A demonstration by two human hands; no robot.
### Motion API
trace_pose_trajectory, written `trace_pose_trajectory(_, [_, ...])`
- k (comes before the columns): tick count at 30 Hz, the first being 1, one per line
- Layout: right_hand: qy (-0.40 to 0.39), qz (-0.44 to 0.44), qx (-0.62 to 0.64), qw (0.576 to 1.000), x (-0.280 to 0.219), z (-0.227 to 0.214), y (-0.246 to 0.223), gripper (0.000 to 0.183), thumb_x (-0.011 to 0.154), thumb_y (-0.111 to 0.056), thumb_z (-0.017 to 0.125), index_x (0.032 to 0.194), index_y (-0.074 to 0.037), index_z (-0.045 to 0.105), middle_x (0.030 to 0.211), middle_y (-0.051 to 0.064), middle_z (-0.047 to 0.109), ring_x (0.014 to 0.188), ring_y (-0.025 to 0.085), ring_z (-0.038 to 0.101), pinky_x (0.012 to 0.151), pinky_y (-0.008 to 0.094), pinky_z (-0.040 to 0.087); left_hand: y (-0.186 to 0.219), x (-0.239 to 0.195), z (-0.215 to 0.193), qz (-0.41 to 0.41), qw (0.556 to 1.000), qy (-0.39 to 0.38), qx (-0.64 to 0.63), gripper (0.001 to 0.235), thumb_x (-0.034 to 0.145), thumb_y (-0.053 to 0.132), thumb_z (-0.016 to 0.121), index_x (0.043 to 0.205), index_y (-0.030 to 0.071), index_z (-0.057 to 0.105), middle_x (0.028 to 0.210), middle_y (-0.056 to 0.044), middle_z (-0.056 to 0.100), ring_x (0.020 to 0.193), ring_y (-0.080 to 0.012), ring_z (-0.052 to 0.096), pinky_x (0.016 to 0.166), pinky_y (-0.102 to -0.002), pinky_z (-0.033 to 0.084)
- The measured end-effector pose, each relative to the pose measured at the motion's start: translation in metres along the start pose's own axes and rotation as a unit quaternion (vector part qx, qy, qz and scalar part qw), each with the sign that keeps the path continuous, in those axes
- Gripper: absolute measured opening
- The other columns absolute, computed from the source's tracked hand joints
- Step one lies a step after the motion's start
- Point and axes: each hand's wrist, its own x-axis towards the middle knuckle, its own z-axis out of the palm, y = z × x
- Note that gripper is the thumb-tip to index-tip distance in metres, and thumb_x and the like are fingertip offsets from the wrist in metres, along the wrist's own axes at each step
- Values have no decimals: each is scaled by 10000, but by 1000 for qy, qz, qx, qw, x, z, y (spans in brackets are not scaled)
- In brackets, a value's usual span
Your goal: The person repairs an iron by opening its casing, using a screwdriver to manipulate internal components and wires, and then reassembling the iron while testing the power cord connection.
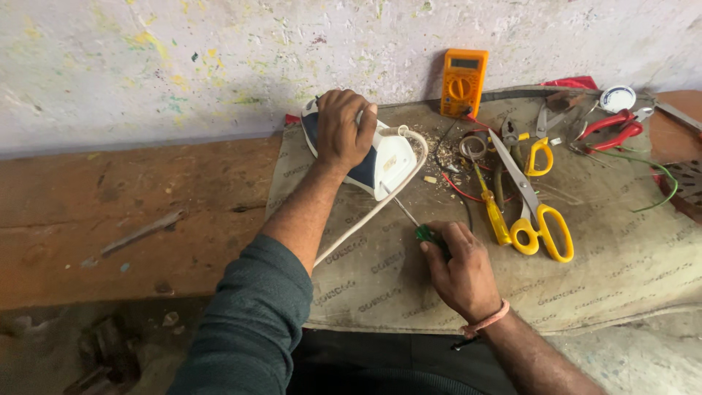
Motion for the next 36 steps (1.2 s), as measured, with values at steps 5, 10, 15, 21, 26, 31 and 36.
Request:
trace_pose_trajectory(5, [-4,-29,-80,996,0,1,-1,236,863,-68,722,1093,-44,675,997,148,688,860,336,693,709,412,544,0,0,1,-7,1000,-1,-4,325,1016,284,536,798,65,637,785,-90,613,823,-271,562,903,-464,401])
trace_pose_trajectory(10, [-1,-219,-238,946,9,-15,4,380,751,-27,696,1132,-27,690,1055,124,669,903,298,678,764,417,553,5,1,-2,6,1000,15,-7,291,1013,263,545,828,57,635,812,-101,610,855,-294,563,910,-463,402])
trace_pose_trajectory(15, [-9,-294,-292,910,28,-28,20,286,841,-94,670,1121,-33,675,1046,116,679,856,276,658,698,407,530,6,1,-4,1,1000,10,-13,282,1001,259,560,823,52,631,820,-109,619,855,-298,562,898,-459,402])
trace_pose_trajectory(21, [-75,-130,-390,908,27,-10,15,258,947,-318,622,860,-81,569,772,95,581,725,286,649,592,447,497,-6,11,-4,5,998,-56,-37,287,950,280,590,770,64,648,715,-92,609,701,-281,572,748,-464,423])
trace_pose_trajectory(26, [-123,-110,-426,890,33,-8,12,267,954,-341,594,861,-92,563,782,100,589,696,286,639,579,445,497,-8,12,-10,47,997,-51,-38,222,913,233,595,774,63,626,739,-105,607,722,-317,577,732,-470,425])
trace_pose_trajectory(31, [-133,-91,-435,886,35,-7,10,272,944,-352,589,893,-86,577,772,104,600,692,297,652,569,454,500,-3,13,-11,47,997,-34,-53,174,869,195,591,763,57,593,737,-122,578,735,-338,568,746,-481,412])
trace_pose_trajectory(36, [-135,-41,-364,921,36,-7,8,237,906,-323,629,889,-88,601,799,117,646,722,324,689,620,467,527,-6,11,-8,34,997,-40,-52,146,828,192,579,746,71,591,716,-100,571,693,-311,542,739,-472,407])
